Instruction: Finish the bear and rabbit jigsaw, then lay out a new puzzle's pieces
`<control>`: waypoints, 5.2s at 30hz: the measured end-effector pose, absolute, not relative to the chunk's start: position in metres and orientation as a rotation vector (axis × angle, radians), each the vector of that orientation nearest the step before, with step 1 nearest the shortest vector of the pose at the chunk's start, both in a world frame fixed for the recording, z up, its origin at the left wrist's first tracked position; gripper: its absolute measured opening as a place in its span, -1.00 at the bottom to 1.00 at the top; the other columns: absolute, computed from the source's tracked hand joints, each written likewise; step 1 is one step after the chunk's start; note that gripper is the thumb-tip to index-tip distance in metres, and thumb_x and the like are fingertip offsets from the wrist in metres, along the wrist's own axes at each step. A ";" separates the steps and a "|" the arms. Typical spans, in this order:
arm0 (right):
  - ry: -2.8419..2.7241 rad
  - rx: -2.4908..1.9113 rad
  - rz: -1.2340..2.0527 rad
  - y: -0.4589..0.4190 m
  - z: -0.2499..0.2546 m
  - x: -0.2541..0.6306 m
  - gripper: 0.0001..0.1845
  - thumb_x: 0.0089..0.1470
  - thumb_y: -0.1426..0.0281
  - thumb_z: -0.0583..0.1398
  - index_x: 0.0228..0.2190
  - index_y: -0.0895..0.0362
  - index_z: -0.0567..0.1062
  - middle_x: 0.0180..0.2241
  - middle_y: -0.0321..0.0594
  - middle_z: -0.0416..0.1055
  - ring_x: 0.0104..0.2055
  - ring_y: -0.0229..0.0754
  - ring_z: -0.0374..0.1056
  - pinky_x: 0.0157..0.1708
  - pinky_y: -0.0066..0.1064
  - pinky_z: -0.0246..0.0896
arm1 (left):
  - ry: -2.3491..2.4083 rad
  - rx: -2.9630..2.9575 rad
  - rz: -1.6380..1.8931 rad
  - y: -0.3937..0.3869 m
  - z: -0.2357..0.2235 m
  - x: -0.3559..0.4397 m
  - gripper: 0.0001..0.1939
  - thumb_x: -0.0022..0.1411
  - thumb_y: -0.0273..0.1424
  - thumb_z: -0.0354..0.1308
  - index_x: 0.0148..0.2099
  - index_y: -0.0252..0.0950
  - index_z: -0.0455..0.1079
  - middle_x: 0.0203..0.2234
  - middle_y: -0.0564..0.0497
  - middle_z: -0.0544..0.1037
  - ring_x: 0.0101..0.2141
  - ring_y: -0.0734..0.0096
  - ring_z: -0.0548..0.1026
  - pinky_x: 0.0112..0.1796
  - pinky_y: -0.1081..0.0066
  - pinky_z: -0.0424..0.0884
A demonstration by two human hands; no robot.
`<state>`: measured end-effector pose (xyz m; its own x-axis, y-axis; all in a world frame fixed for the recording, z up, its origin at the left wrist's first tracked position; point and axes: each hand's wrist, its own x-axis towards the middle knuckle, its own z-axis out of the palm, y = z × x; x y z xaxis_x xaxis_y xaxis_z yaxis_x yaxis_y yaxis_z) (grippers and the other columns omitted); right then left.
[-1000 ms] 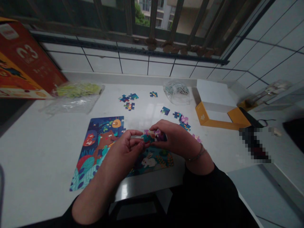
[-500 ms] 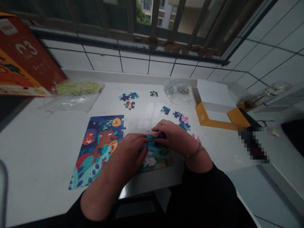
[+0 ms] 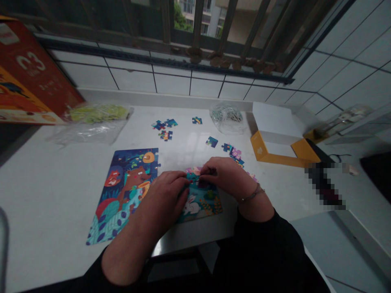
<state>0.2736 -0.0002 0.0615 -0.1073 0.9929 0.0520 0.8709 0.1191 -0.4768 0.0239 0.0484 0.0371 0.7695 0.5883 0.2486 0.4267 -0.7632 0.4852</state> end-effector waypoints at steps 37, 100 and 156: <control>-1.581 -2.323 0.062 -0.024 0.048 0.362 -0.67 0.29 0.36 0.34 0.06 0.16 0.65 0.03 0.10 0.64 0.07 0.16 0.55 0.13 -0.03 0.41 | 0.752 2.644 0.475 0.046 0.038 0.022 -0.68 0.46 -0.42 0.12 0.14 -0.24 0.60 0.13 -0.23 0.67 0.08 -0.06 0.64 0.13 -0.14 0.59; -1.700 -1.960 0.424 0.020 0.039 0.292 -0.76 0.24 0.43 0.41 -0.05 0.12 0.70 -0.30 -0.27 0.54 -0.33 -0.22 0.34 -0.23 -0.35 0.20 | 0.790 2.666 0.246 0.049 0.049 0.030 -0.84 0.47 -0.43 0.13 -0.04 -0.29 0.54 -0.05 -0.18 0.63 -0.08 0.05 0.58 -0.01 0.05 0.51; -1.442 -1.688 1.047 0.055 0.051 0.270 -0.68 0.21 0.40 0.37 0.01 0.11 0.62 -0.38 -0.35 0.61 -0.45 -0.28 0.42 -0.42 -0.45 0.26 | 0.811 2.666 0.181 0.048 0.059 0.031 -0.88 0.47 -0.45 0.14 -0.08 -0.26 0.52 -0.05 -0.16 0.61 -0.08 0.04 0.56 -0.06 0.07 0.47</control>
